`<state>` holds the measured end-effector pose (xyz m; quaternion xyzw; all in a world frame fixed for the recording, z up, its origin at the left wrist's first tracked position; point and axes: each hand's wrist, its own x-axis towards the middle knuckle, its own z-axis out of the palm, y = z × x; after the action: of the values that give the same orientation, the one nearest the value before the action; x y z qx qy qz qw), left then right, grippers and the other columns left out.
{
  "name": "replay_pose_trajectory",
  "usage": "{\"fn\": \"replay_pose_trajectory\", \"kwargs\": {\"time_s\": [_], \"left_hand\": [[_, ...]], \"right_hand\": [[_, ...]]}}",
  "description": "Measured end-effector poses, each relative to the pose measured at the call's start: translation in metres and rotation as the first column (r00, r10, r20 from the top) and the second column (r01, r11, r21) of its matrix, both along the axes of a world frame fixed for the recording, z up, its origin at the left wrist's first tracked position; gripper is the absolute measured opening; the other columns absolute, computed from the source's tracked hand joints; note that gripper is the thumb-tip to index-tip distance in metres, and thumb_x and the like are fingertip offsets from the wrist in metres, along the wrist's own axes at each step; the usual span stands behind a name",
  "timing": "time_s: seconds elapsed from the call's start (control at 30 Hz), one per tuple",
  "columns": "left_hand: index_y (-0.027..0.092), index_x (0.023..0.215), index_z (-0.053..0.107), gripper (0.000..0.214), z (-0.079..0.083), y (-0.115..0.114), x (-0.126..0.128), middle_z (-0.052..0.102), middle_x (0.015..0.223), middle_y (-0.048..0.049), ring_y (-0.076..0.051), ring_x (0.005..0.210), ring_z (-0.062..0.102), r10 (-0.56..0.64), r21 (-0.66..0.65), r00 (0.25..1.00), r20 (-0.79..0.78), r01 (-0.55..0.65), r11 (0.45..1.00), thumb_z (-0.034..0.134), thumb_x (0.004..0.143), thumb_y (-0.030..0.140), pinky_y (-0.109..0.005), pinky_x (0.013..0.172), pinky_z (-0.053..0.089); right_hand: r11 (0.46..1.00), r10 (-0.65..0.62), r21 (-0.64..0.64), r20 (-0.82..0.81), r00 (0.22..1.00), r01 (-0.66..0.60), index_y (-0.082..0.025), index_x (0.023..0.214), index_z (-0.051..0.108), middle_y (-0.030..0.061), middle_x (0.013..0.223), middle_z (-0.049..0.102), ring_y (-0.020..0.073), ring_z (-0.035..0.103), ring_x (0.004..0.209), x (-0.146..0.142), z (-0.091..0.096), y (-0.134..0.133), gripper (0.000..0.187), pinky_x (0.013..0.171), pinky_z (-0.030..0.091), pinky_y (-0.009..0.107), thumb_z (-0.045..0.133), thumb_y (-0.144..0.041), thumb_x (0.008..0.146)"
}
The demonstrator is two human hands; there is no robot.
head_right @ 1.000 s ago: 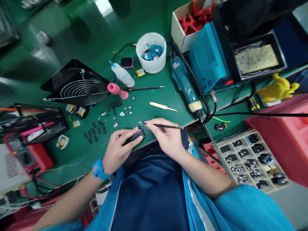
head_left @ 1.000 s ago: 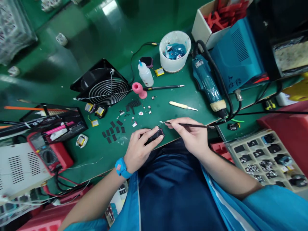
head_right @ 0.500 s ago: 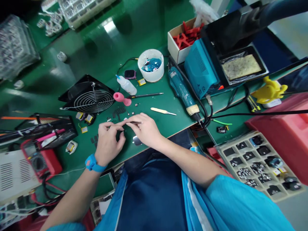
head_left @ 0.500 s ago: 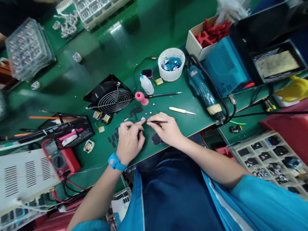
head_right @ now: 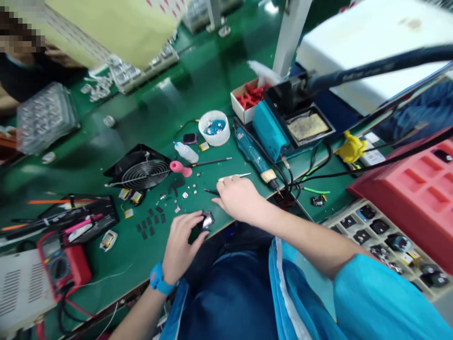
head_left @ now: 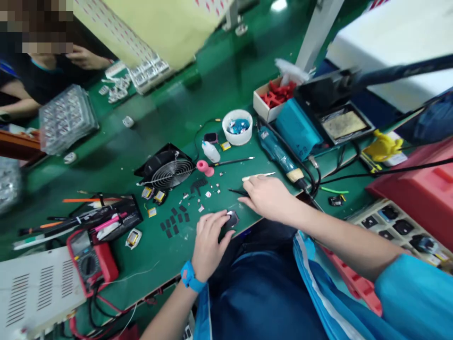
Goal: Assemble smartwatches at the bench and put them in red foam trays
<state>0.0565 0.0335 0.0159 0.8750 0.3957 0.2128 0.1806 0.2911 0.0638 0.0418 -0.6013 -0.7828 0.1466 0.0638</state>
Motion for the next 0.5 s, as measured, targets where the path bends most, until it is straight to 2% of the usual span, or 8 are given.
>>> {"fn": "replay_pose_trajectory", "kwargs": {"time_s": [0.07,0.17,0.23,0.3,0.4,0.47,0.5], "left_hand": [[0.024,0.119,0.061,0.026,-0.001,-0.001,0.002,0.073,0.114,-0.009,-0.026,0.104,0.067,0.024,0.013,0.999,0.029,-0.024,1.0,0.066,0.094,0.018,-0.045,0.09,0.059],[0.025,0.118,0.061,0.026,0.002,-0.002,0.004,0.073,0.109,-0.0084,-0.025,0.101,0.07,0.07,0.072,0.99,0.119,-0.079,0.994,0.063,0.093,0.017,-0.044,0.086,0.062],[0.028,0.119,0.062,0.028,0.005,-0.004,0.004,0.073,0.109,-0.0078,-0.025,0.101,0.071,0.092,0.149,0.978,0.186,-0.121,0.981,0.062,0.093,0.016,-0.043,0.085,0.064],[0.03,0.126,0.061,0.036,0.004,-0.007,0.001,0.073,0.113,-0.009,-0.026,0.104,0.072,0.112,0.198,0.965,0.238,-0.161,0.967,0.062,0.093,0.016,-0.043,0.087,0.065],[0.029,0.139,0.056,0.049,-0.002,-0.003,-0.007,0.072,0.121,-0.0136,-0.029,0.105,0.073,0.123,0.119,0.94,0.318,-0.168,0.979,0.068,0.091,0.03,-0.04,0.084,0.066],[0.03,0.127,0.064,0.037,0.0,0.006,-0.013,0.076,0.106,-0.0092,-0.025,0.088,0.076,0.081,0.032,0.934,0.347,-0.098,0.995,0.07,0.091,0.038,-0.032,0.076,0.066],[0.03,0.117,0.068,0.026,0.006,0.012,-0.015,0.076,0.094,-0.0051,-0.021,0.078,0.075,0.044,0.014,0.935,0.352,-0.052,0.999,0.07,0.092,0.039,-0.028,0.071,0.065]], "right_hand": [[0.997,0.005,0.08,-0.056,0.998,0.0,-0.013,0.098,0.066,0.0168,0.096,0.07,0.0299,0.069,0.091,-0.005,0.004,-0.005,0.025,0.073,0.049,0.035,0.063,-0.038,0.098],[0.997,0.075,0.039,-0.288,0.955,-0.066,-0.014,0.101,0.065,0.0117,0.096,0.071,0.0253,0.069,0.09,-0.019,0.007,-0.015,0.019,0.075,0.051,0.033,0.062,-0.033,0.098],[0.993,0.074,-0.038,-0.522,0.85,-0.11,-0.017,0.107,0.064,0.0063,0.095,0.072,0.0209,0.069,0.086,-0.028,0.008,-0.02,0.015,0.074,0.051,0.029,0.066,-0.025,0.094],[0.982,0.009,-0.129,-0.69,0.724,-0.135,-0.02,0.101,0.065,-0.0003,0.084,0.071,0.0163,0.067,0.075,-0.035,0.007,-0.023,0.016,0.067,0.048,0.025,0.065,-0.012,0.088],[0.983,-0.057,-0.15,-0.806,0.589,-0.109,-0.022,0.091,0.066,-0.0022,0.078,0.07,0.0152,0.064,0.071,-0.042,0.0,-0.025,0.013,0.068,0.048,0.025,0.063,-0.011,0.084],[0.986,-0.068,-0.142,-0.823,0.563,-0.088,-0.022,0.087,0.066,-0.0018,0.077,0.069,0.0147,0.063,0.072,-0.046,-0.011,-0.023,0.009,0.068,0.048,0.024,0.066,-0.014,0.081],[0.983,-0.064,-0.151,-0.825,0.562,-0.109,-0.021,0.086,0.065,-0.0018,0.076,0.069,0.0141,0.063,0.071,-0.047,-0.018,-0.021,0.009,0.066,0.048,0.022,0.068,-0.016,0.08]]}}
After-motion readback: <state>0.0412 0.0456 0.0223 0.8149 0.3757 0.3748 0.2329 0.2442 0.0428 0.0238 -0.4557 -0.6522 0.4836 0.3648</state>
